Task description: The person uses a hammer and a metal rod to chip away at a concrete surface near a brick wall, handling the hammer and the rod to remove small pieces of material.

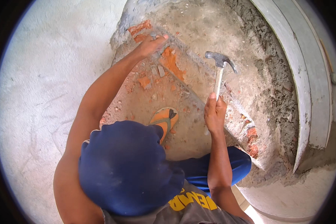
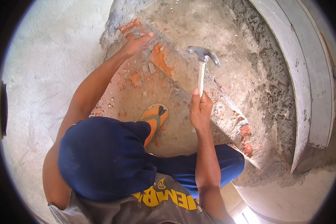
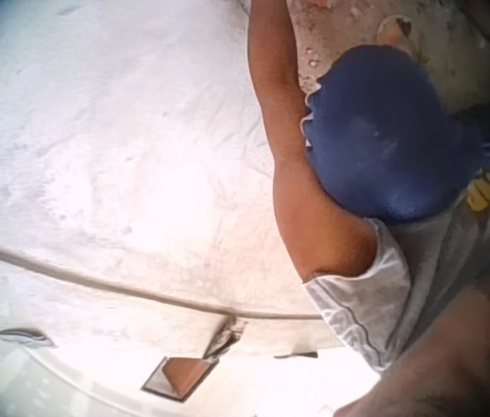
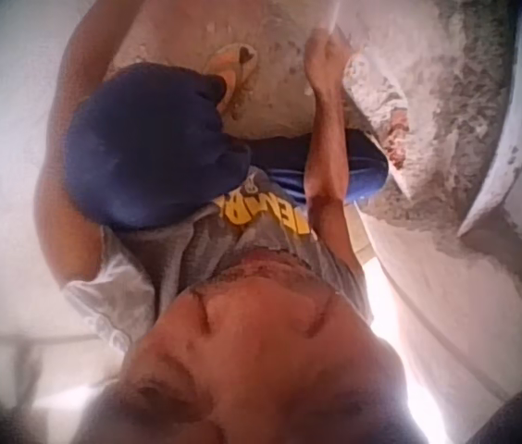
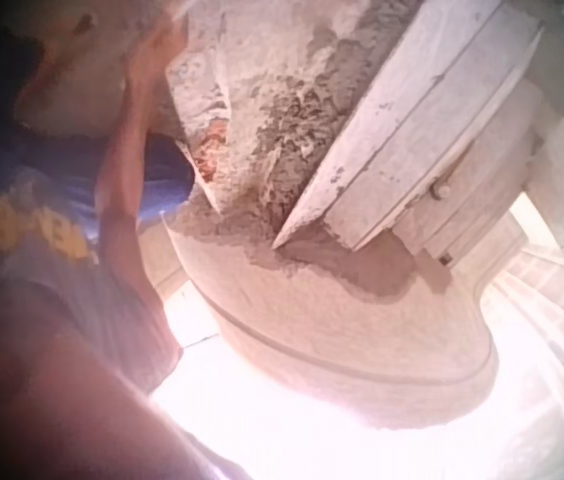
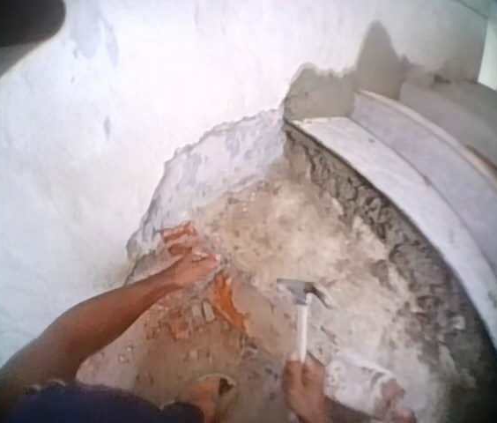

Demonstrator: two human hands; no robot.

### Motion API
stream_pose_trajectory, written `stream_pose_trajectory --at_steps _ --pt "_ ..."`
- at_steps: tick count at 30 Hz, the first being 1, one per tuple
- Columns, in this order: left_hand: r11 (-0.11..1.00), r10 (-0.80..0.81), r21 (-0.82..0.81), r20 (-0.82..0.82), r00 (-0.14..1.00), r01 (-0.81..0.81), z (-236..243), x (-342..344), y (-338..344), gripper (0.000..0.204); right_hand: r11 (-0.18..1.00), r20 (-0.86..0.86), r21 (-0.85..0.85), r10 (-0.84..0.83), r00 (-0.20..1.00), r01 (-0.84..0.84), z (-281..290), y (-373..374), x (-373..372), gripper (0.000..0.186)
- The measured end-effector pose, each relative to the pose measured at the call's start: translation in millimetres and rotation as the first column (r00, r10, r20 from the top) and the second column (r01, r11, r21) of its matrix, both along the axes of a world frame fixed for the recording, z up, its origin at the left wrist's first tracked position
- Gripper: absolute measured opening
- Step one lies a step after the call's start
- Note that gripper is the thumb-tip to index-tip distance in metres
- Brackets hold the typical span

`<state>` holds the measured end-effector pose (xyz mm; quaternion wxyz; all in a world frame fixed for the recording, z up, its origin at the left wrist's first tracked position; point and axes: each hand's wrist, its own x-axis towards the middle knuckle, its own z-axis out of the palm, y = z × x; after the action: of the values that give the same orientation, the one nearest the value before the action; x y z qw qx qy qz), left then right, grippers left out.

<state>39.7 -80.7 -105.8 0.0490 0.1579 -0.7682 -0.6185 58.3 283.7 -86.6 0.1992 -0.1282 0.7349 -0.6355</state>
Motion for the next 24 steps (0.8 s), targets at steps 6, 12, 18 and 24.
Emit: stream_pose_trajectory --at_steps 6,12,18,24 --pt "0.917 -0.213 -0.307 0.161 0.964 0.254 13.8 -20.9 17.8 0.065 0.994 -0.269 -0.093 0.034 0.963 -0.061 50.9 -27.0 0.2 0.033" --pt "0.795 -0.300 -0.466 0.253 0.920 0.387 -5.2 -33.8 16.0 0.083 0.945 -0.469 -0.327 -0.146 0.871 -0.018 50.8 -70.1 7.1 0.024" --pt "0.669 -0.397 -0.497 0.389 0.832 0.552 10.9 -42.8 34.7 0.077 0.997 -0.272 0.042 -0.046 0.961 0.060 29.1 -58.4 6.6 0.023" --pt "0.706 -0.313 -0.525 0.370 0.875 0.475 -7.1 -46.1 24.5 0.069 0.672 -0.261 -0.738 -0.369 0.892 0.062 92.8 -38.9 9.9 0.032"
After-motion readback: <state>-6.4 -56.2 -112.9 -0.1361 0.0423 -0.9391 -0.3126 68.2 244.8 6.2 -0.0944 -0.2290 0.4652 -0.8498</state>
